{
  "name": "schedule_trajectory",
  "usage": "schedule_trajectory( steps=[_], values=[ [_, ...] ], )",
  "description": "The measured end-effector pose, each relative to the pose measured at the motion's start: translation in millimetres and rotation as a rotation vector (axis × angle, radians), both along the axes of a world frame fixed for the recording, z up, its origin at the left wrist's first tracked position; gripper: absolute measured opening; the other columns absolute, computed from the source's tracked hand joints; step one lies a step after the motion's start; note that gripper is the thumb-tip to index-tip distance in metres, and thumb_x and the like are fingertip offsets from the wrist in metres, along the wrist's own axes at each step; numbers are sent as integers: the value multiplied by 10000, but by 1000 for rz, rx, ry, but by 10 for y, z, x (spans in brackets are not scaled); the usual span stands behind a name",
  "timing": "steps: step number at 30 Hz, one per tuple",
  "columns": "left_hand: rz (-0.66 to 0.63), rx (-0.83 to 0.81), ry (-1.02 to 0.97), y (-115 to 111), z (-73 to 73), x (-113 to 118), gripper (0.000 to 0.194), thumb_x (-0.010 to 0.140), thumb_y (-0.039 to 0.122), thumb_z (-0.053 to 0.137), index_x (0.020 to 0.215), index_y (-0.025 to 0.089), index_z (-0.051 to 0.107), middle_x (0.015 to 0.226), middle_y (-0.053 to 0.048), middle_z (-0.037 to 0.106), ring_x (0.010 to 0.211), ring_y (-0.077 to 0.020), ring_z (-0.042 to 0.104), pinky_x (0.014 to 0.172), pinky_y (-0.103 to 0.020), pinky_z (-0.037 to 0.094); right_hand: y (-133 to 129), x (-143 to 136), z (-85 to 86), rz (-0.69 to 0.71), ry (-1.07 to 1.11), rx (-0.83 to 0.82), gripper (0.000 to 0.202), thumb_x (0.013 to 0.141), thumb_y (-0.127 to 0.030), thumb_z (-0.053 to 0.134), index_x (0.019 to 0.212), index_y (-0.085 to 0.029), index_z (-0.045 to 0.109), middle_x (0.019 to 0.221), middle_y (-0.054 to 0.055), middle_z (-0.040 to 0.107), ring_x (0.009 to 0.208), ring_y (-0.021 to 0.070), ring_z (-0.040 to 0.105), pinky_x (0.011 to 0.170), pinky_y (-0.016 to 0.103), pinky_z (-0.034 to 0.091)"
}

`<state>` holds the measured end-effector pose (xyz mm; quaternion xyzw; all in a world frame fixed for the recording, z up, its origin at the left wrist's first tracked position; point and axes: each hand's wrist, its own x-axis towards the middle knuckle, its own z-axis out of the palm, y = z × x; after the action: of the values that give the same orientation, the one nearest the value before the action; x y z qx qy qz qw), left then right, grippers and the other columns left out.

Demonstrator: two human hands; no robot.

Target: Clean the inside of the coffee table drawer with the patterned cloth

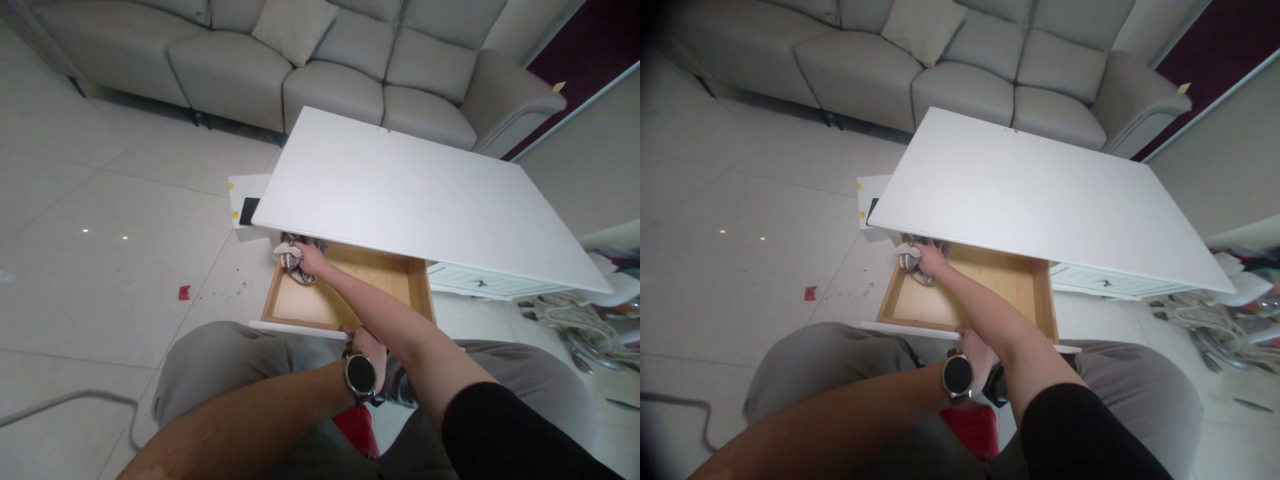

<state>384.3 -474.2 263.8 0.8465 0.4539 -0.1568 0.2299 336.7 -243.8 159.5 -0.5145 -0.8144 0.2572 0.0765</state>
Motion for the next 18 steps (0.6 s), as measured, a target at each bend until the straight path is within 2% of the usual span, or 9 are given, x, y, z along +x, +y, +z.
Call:
schedule_trajectory(
  steps=[3,5,7,10,12,14,16,18],
  values=[
    [-18,-60,-13,22,31,-7,573,800,-115,573,1204,209,817,1045,-140,810,1111,-381,732,966,-516,582,-107,247,6,75,-232,-11,565,864,-161,629,1400,-335,658,1618,79,441,1392,366,498,1137,542,460],
    [30,-54,-7,29,34,13,561,799,-118,561,1170,209,827,997,-139,815,1049,-367,754,930,-504,595,-162,431,-11,77,-294,-9,590,829,-171,674,1395,-335,664,1627,88,441,1421,409,460,1101,557,489],
    [81,-31,-5,29,37,38,527,829,-99,536,1134,208,836,984,-145,817,988,-337,769,897,-480,602,-178,580,-33,-28,-235,-13,594,813,-169,668,1395,-289,660,1583,112,506,1387,391,513,1108,539,491],
    [24,-2,49,31,62,63,468,882,-62,499,1171,126,816,1028,-194,810,991,-345,776,873,-496,611,-142,675,-56,-262,6,-67,542,849,-162,591,1386,-214,649,1432,113,656,1277,309,630,1118,453,493],
    [-27,0,95,33,82,72,452,894,-60,495,1202,78,795,1048,-222,802,1031,-370,771,886,-536,612,-110,622,-66,-381,190,-122,488,868,-168,554,1342,-187,668,1328,95,723,1215,279,672,1089,416,514],
    [-29,-12,120,26,86,82,459,879,-80,513,1202,80,797,1035,-221,805,1036,-375,772,906,-555,610,-90,471,-78,-438,360,-146,447,865,-168,536,1283,-176,694,1284,80,745,1187,261,687,1080,401,520],
    [5,-9,119,-4,59,96,467,858,-99,538,1191,91,806,1025,-208,810,1026,-381,774,911,-555,613,-81,247,-94,-429,500,-124,459,854,-161,528,1281,-177,694,1297,68,742,1207,239,678,1109,389,500],
    [119,14,44,-59,3,115,463,840,-105,564,1176,93,814,1075,-210,806,1069,-401,760,919,-559,613,-71,3,-107,-374,568,-96,486,854,-161,529,1317,-186,678,1332,62,727,1250,221,652,1151,381,465]
  ],
)
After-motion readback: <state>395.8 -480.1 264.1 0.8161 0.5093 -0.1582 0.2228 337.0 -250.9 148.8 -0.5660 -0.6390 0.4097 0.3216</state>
